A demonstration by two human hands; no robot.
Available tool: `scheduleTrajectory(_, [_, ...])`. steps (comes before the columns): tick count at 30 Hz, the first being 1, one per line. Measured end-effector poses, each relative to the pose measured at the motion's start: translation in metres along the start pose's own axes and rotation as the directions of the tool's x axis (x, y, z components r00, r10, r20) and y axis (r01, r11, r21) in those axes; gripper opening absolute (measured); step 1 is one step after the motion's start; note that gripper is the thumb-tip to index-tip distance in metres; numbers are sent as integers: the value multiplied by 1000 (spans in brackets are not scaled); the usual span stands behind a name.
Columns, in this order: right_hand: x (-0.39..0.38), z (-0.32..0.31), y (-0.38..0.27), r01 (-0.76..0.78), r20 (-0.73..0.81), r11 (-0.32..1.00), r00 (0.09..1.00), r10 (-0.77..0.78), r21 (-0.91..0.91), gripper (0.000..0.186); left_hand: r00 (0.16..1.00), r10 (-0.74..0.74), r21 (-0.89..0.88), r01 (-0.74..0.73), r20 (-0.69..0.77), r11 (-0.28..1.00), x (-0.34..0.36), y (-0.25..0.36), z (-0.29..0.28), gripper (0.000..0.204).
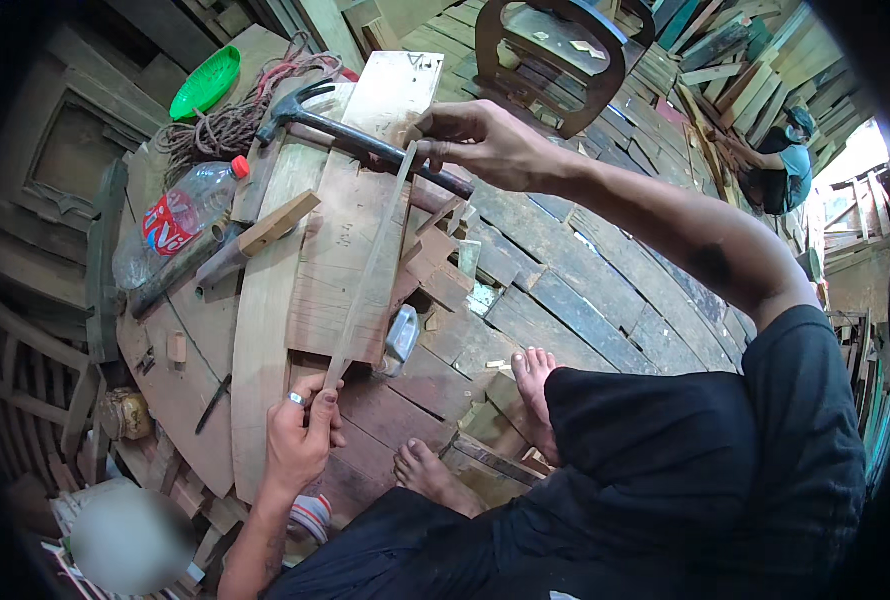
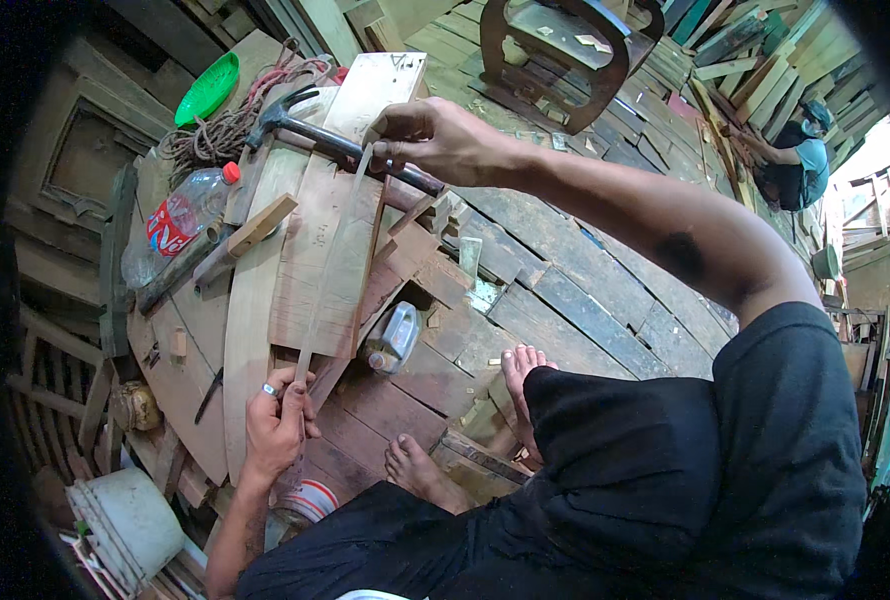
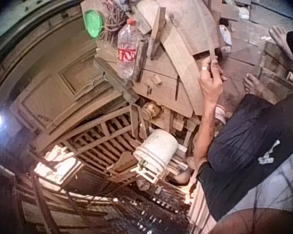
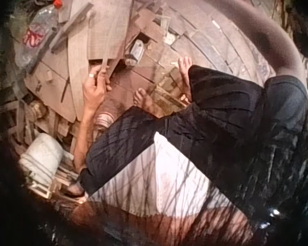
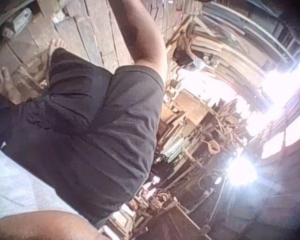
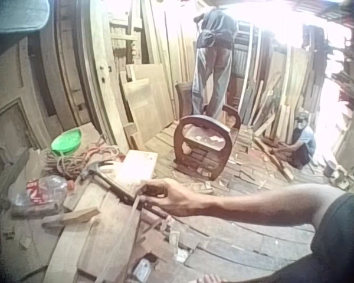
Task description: The person uses a chisel and a wooden mallet to carve and shape a piece of wood clamped to a workbench. They repeatedly strike the chisel to remove wood shavings and refine the surface.
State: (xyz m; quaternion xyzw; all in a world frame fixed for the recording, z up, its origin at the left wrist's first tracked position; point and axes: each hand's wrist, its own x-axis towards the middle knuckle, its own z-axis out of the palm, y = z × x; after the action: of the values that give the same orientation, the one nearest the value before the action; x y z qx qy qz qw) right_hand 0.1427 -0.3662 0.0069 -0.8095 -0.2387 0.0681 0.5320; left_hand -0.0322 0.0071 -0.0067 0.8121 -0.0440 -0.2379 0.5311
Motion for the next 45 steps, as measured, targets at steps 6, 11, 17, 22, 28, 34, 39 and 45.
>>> scheduleTrajectory(6, [-1,4,-8,-6,-9,999,1000,6,53,36,995,82,48,-79,-58,996,1,-7,2,25])
scheduleTrajectory(11, [-6,5,-14,-36,-27,997,999,38,67,39,998,17,44,-14,-56,999,-1,3,4,26])
scheduleTrajectory(17, [-6,5,-18,-62,4,996,998,62,63,42,975,213,140,-203,-64,969,1,-19,5,33])
scheduleTrajectory(22, [-7,6,-15,-32,-10,999,999,32,29,43,999,49,27,-50,14,998,-3,-9,5,35])
scheduleTrajectory(28, [-8,7,-15,-24,-14,998,1000,24,53,41,1000,10,0,-10,24,1000,-4,-4,7,35])
scheduleTrajectory(34, [-12,6,-25,-52,-41,995,998,55,84,36,999,41,15,-41,16,999,-3,-8,6,30])
scheduleTrajectory(39, [-14,7,-24,-53,-30,996,998,56,73,38,999,29,78,-27,-17,997,-2,-6,7,24])
scheduleTrajectory(45, [-15,7,-21,-168,14,982,986,168,87,41,999,-35,33,35,28,999,-4,-8,12,19])
